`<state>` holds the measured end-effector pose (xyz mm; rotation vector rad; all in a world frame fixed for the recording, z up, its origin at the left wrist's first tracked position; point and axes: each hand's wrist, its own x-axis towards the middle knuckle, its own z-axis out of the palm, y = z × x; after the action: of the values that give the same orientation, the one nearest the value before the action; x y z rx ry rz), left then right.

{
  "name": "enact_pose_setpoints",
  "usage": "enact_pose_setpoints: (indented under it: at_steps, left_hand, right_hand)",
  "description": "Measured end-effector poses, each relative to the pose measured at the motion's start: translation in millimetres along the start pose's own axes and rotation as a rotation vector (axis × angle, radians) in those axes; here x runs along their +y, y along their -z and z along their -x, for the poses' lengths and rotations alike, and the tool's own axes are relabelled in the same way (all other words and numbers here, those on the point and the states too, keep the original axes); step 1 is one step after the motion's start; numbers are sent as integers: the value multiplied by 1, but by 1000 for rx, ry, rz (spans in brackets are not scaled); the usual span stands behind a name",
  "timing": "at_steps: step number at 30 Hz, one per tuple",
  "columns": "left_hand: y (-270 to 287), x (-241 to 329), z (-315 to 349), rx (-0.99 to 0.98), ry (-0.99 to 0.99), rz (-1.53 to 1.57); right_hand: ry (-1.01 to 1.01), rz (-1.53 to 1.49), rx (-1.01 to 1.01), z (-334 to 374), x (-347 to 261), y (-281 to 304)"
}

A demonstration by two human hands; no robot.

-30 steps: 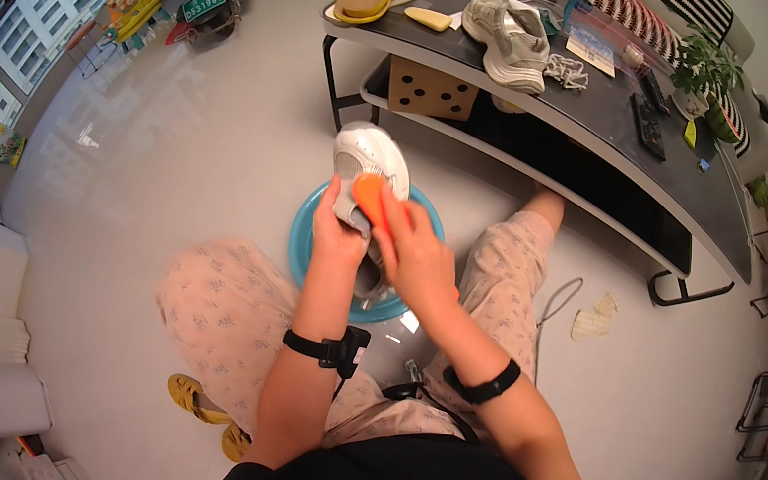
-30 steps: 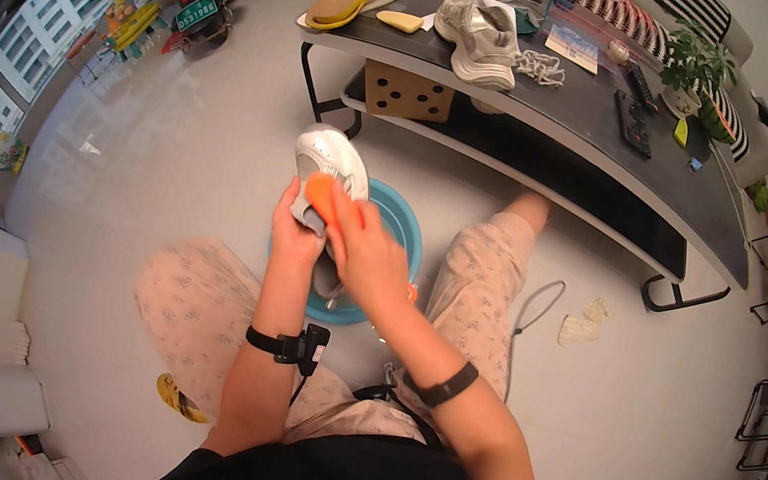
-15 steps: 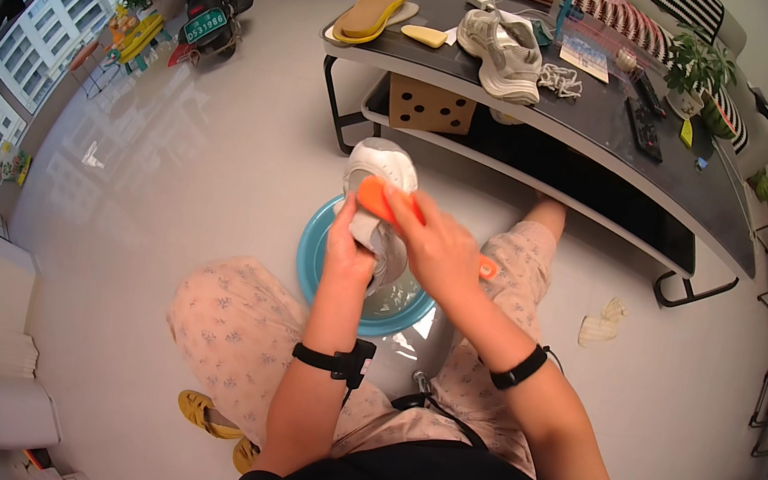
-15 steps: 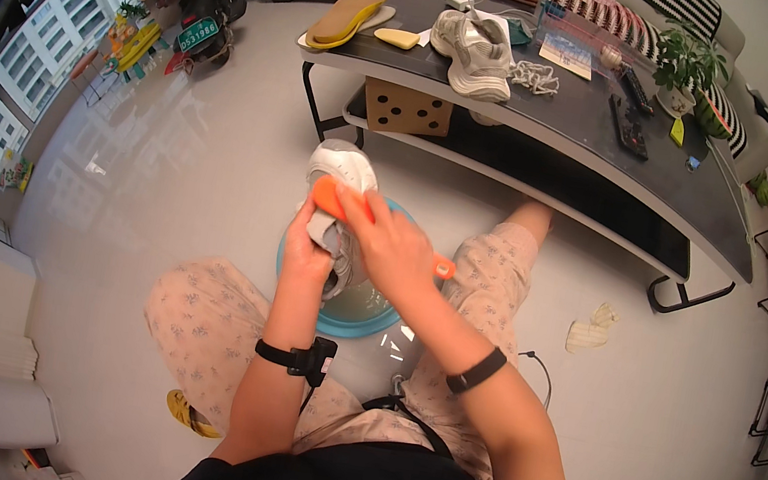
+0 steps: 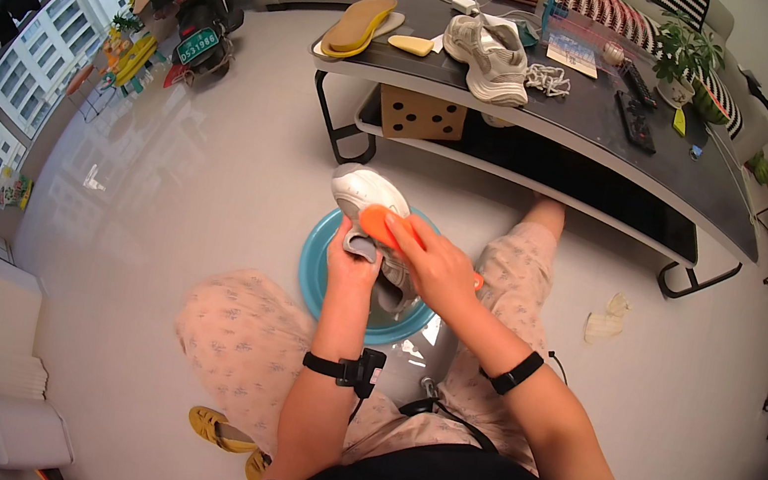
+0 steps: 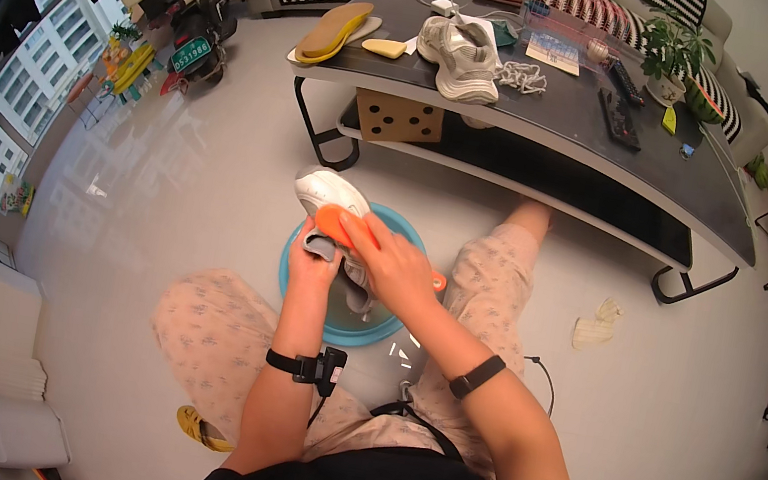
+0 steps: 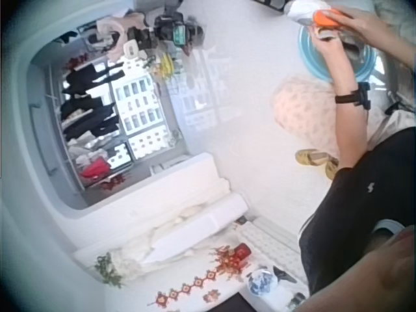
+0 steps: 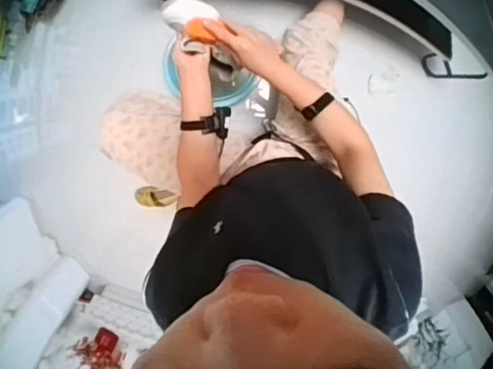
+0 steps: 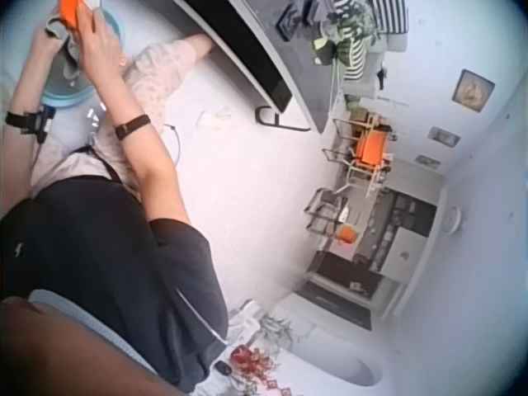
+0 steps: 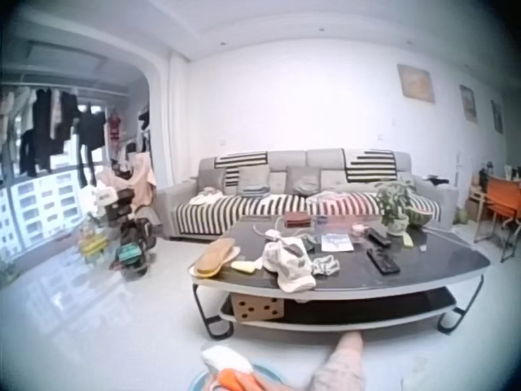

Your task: Washing a pair of white sneakers using a brush and a bucket of water.

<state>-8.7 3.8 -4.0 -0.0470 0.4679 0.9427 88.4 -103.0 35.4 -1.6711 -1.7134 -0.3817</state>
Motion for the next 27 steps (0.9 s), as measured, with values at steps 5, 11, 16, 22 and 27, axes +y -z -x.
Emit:
enact_pose_setpoints:
  at_steps: [5,11,16,22,27]
  left_hand:
    - [-2,2,1,43,-80,15]
    - [-8,4,8,46,-63,-5]
    - [-8,13,8,-17,-101,37]
    - [-16,8,15,58,-145,-34]
    - [-14,13,13,4,-123,-8]
  right_hand:
    - [-82,-64,-48,17,-6,8]
    - [-77,-96,35,-7,-5,-1]
    - [-120,-187,-54,10,-8,10]
    - [-65,-183,8,0,-8,4]
    - [-67,-205,-76,22,-8,17]
